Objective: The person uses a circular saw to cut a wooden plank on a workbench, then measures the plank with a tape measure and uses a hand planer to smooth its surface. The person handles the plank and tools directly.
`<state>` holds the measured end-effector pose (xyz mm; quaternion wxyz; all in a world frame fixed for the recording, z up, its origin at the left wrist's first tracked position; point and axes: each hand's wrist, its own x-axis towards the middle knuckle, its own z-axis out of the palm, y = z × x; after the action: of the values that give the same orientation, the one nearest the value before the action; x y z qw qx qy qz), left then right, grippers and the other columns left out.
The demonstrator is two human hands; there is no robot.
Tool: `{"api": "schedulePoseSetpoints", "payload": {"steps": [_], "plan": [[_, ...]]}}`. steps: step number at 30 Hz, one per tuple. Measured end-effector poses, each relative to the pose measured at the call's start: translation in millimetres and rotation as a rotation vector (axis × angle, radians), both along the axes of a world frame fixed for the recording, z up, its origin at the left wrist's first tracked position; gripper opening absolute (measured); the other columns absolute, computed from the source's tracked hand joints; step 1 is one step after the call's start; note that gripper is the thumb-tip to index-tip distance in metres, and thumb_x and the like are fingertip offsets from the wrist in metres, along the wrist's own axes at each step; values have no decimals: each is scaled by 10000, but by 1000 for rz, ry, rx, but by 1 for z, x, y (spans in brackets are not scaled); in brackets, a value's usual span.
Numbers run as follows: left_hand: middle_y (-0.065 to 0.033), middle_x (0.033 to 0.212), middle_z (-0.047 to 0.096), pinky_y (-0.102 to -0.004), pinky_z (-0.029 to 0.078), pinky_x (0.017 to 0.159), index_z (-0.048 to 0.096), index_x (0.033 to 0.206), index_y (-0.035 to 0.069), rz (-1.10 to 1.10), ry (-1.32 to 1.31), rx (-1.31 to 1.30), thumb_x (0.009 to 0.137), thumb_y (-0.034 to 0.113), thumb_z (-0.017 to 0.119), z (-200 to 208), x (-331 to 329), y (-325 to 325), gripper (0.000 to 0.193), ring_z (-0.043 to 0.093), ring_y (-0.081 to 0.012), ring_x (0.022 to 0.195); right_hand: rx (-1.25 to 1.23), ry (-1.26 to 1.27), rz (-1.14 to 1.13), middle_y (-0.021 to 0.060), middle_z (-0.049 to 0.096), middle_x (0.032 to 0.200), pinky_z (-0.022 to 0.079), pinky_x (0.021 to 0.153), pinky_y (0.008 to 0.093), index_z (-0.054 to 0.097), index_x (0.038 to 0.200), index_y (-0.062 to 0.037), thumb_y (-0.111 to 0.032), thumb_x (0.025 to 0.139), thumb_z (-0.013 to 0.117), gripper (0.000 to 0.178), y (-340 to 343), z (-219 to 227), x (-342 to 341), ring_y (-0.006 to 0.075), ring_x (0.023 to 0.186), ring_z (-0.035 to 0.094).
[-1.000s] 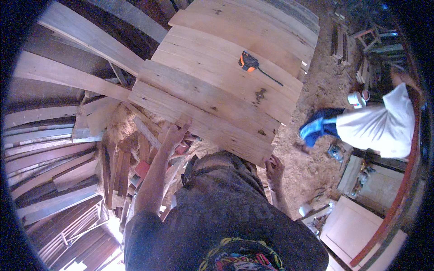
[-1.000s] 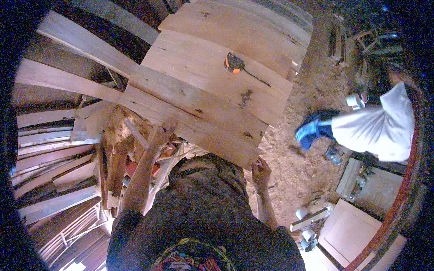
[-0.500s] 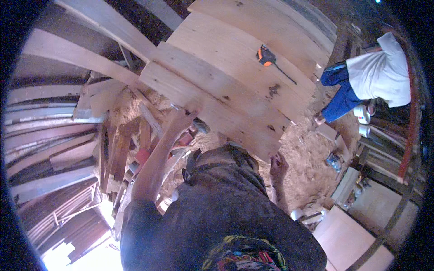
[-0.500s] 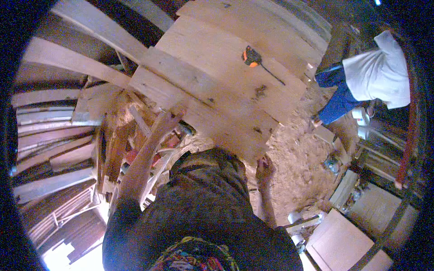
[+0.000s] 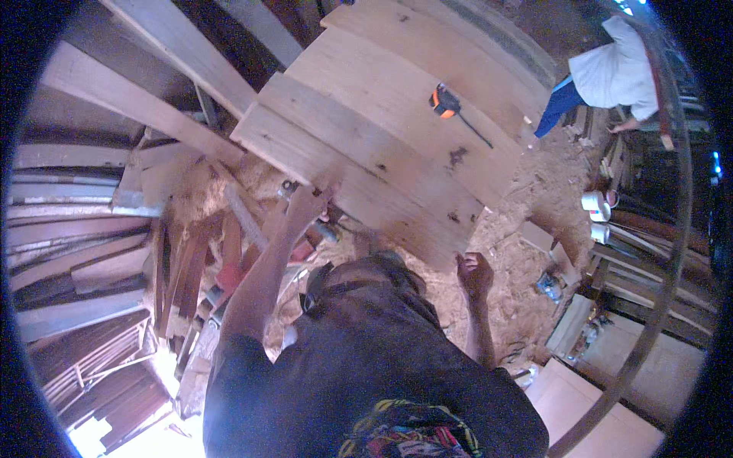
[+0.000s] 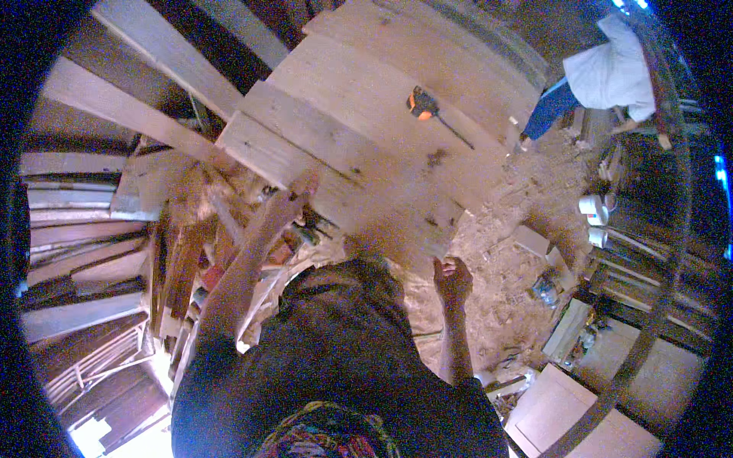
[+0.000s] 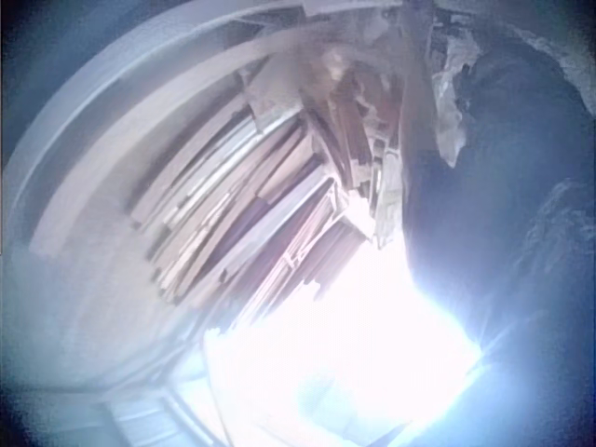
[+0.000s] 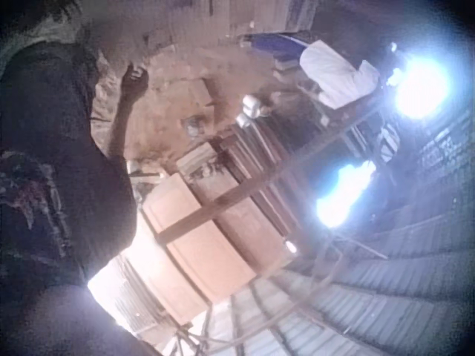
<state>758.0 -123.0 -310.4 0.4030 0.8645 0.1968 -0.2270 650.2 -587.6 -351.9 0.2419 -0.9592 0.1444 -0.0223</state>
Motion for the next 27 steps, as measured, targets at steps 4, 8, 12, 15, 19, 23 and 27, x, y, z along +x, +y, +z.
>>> {"api": "schedulePoseSetpoints", "payload": {"steps": [4, 8, 12, 15, 19, 23, 27], "plan": [[-137, 764, 790, -389, 617, 611, 763, 882, -53, 91, -115, -52, 981, 625, 737, -78, -8, 19, 686, 783, -257, 659, -7, -289, 102, 162, 756, 989, 602, 803, 416, 731, 1168, -67, -356, 898, 902, 431, 9, 21, 82, 327, 901, 753], [-109, 817, 803, -339, 642, 667, 754, 1056, -30, 223, 50, -303, 1042, 425, 736, -28, 1, -12, 455, 793, -207, 735, -49, -414, 265, 207, 721, 1184, 587, 892, 495, 686, 1278, -52, -350, 928, 844, 486, 38, 40, 194, 430, 1067, 701], [-104, 941, 792, -363, 639, 682, 732, 1077, -17, 286, -10, -774, 1044, 286, 719, -53, -37, -12, 306, 777, -195, 803, -56, -388, 491, 249, 646, 1336, 547, 1027, 517, 611, 1407, -38, -356, 907, 855, 641, 93, 58, 260, 455, 1256, 629], [-87, 946, 798, -387, 635, 637, 732, 1154, -20, 86, -336, -529, 1098, 285, 645, -64, -46, -38, 322, 783, -232, 802, -126, -290, 693, 241, 603, 1416, 483, 1115, 529, 587, 1457, -23, -436, 932, 844, 716, 136, 58, 247, 435, 1355, 574], [-222, 954, 788, -488, 615, 783, 672, 1090, -83, 92, -188, -163, 946, 348, 803, -27, -30, -55, 473, 794, -378, 907, 70, -277, 758, 246, 576, 1443, 453, 1149, 555, 562, 1497, -42, -400, 939, 839, 719, 152, 64, 225, 436, 1373, 556], [-286, 994, 777, -505, 623, 827, 609, 1176, -132, 67, -218, -151, 919, 408, 834, -42, -31, -54, 639, 792, -413, 969, -41, -371, 635, 256, 571, 1458, 428, 1179, 549, 550, 1515, -38, -380, 924, 852, 747, 125, 29, 267, 436, 1378, 553], [-220, 1050, 788, -450, 629, 848, 619, 1273, -73, 140, -238, -286, 960, 324, 824, -41, -39, -58, 545, 783, -332, 987, -270, -521, 534, 264, 565, 1505, 406, 1209, 541, 549, 1512, -14, -462, 886, 858, 829, 131, 35, 313, 433, 1401, 545]]}}
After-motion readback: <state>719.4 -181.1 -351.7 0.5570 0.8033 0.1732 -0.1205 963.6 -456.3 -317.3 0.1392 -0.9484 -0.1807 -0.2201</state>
